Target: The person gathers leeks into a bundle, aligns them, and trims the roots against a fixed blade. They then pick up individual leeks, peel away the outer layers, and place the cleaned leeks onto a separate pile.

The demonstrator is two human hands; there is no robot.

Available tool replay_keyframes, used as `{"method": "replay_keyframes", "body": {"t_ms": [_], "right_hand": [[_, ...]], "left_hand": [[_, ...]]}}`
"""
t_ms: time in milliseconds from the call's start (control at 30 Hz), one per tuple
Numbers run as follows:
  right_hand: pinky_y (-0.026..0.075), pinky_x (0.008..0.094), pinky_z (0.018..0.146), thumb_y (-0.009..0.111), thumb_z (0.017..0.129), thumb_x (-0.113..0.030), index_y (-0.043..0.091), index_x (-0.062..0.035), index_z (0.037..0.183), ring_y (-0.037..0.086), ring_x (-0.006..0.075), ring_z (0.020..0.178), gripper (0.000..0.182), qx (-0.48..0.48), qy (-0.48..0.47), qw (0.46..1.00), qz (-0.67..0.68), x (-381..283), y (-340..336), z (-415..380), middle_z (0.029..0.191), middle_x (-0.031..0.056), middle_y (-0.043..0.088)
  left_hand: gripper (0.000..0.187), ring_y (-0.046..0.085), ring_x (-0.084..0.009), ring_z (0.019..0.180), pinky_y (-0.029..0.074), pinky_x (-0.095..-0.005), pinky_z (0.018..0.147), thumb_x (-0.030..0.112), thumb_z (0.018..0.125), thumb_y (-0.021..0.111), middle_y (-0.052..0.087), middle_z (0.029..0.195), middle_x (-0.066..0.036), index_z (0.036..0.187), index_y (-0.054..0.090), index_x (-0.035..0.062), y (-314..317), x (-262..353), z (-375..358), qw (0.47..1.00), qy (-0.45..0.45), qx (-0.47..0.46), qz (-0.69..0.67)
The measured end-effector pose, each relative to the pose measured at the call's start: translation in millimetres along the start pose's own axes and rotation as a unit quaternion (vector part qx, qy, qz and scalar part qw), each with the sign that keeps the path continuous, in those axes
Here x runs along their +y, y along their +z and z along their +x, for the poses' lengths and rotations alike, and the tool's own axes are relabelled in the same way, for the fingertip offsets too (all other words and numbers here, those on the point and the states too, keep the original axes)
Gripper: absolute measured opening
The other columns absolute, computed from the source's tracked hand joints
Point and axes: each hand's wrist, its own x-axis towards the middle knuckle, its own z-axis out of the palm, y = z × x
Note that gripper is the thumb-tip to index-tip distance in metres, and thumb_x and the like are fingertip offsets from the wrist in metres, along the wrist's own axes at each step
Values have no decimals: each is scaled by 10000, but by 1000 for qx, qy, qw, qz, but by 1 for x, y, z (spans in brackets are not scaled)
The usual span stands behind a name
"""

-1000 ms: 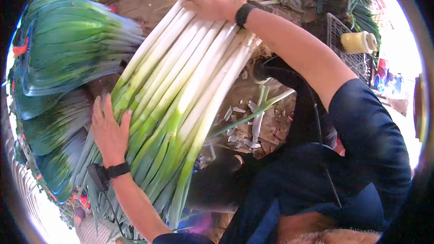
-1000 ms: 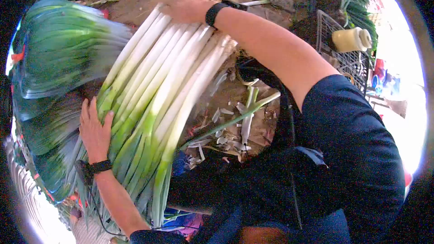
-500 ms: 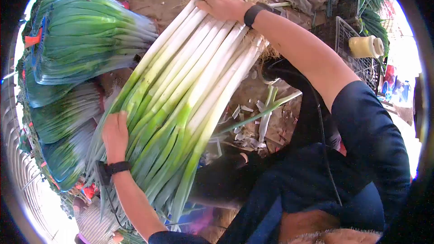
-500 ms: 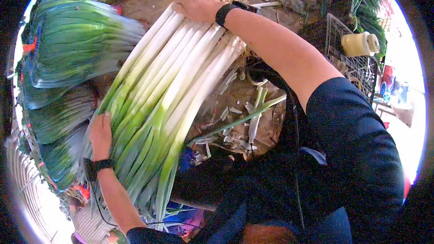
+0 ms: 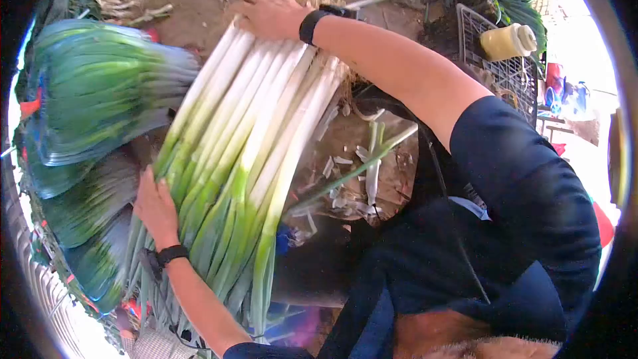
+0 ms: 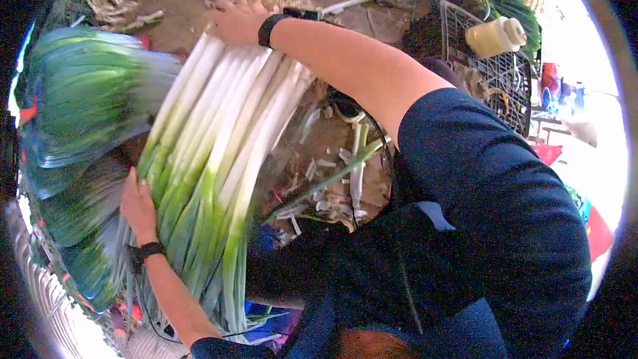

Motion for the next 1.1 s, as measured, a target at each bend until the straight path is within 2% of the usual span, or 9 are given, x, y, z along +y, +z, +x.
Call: {"method": "replay_keyframes", "body": {"t_ms": [100, 133, 333, 467, 600, 667, 800, 933, 1100], "right_hand": [[257, 631, 1099, 435, 969, -517, 389, -257, 1477, 380, 377, 1374, 573, -101, -39, 994, -5, 12, -26, 0, 1527, 75, 388], [267, 583, 1095, 449, 951, -553, 468, -223, 1427, 417, 362, 1340, 580, -3, -44, 999, 29, 13, -30, 0, 1500, 76, 435], [327, 485, 1050, 598, 908, -407, 610, -115, 1258, 482, 328, 1236, 456, 314, 127, 931, 134, 27, -64, -136, 1317, 95, 583], [337, 490, 1052, 593, 912, -407, 590, -111, 1283, 474, 347, 1249, 474, 273, 205, 926, 159, 43, -38, -164, 1331, 116, 570], [344, 502, 1075, 533, 913, -441, 570, -146, 1326, 464, 375, 1275, 509, 159, 203, 919, 298, 55, -32, -137, 1369, 115, 551], [347, 501, 1072, 533, 908, -446, 578, -159, 1321, 471, 372, 1270, 505, 132, 209, 917, 314, 55, -28, -129, 1366, 103, 557], [368, 520, 1028, 558, 893, -425, 633, -161, 1218, 501, 369, 1219, 426, 116, 218, 924, 291, 46, -35, -130, 1304, 83, 589], [367, 533, 1000, 588, 884, -410, 641, -122, 1110, 495, 368, 1206, 370, 114, 211, 943, 232, 40, -31, -129, 1272, 106, 572], [363, 524, 1015, 593, 897, -389, 605, -93, 1153, 479, 365, 1229, 391, 91, 259, 939, 206, 37, -25, -123, 1287, 133, 548]], "left_hand": [[434, 535, -328, 1258, 424, -436, 1015, 261, 1017, 468, 554, 1389, -151, 1419, 482, 98, -8, 7, -1, 999, -25, -26, 5], [468, 459, -306, 1336, 334, -506, 1054, 289, 1014, 462, 506, 1436, -152, 1451, 449, 123, -6, 7, -1, 997, -56, -48, -30], [494, 442, -292, 1349, 329, -570, 1052, 308, 998, 496, 461, 1475, -133, 1451, 436, 122, -25, 21, 2, 995, -90, -47, 22], [536, 425, -290, 1360, 321, -589, 1063, 329, 949, 572, 448, 1480, -138, 1425, 458, 111, -75, 60, -12, 987, -80, -25, 137], [655, 398, -331, 1372, 292, -563, 1087, 320, 835, 709, 446, 1477, -144, 1394, 483, 67, -112, 176, -84, 997, 57, 33, 40], [616, 401, -339, 1364, 290, -561, 1091, 275, 809, 732, 456, 1469, -123, 1361, 518, 107, -109, 224, -119, 999, 40, 12, 11], [522, 450, -283, 1324, 313, -535, 1085, 233, 791, 739, 493, 1426, -92, 1282, 576, 163, -61, 222, -150, 994, -58, 70, 56], [402, 519, -258, 1246, 362, -510, 1041, 228, 837, 694, 546, 1367, -61, 1221, 613, 142, -69, 203, -125, 992, -24, 73, 97], [405, 561, -289, 1123, 413, -474, 977, 244, 851, 697, 598, 1225, -77, 1219, 610, 98, -61, 186, -90, 999, -16, 18, 41]]}}
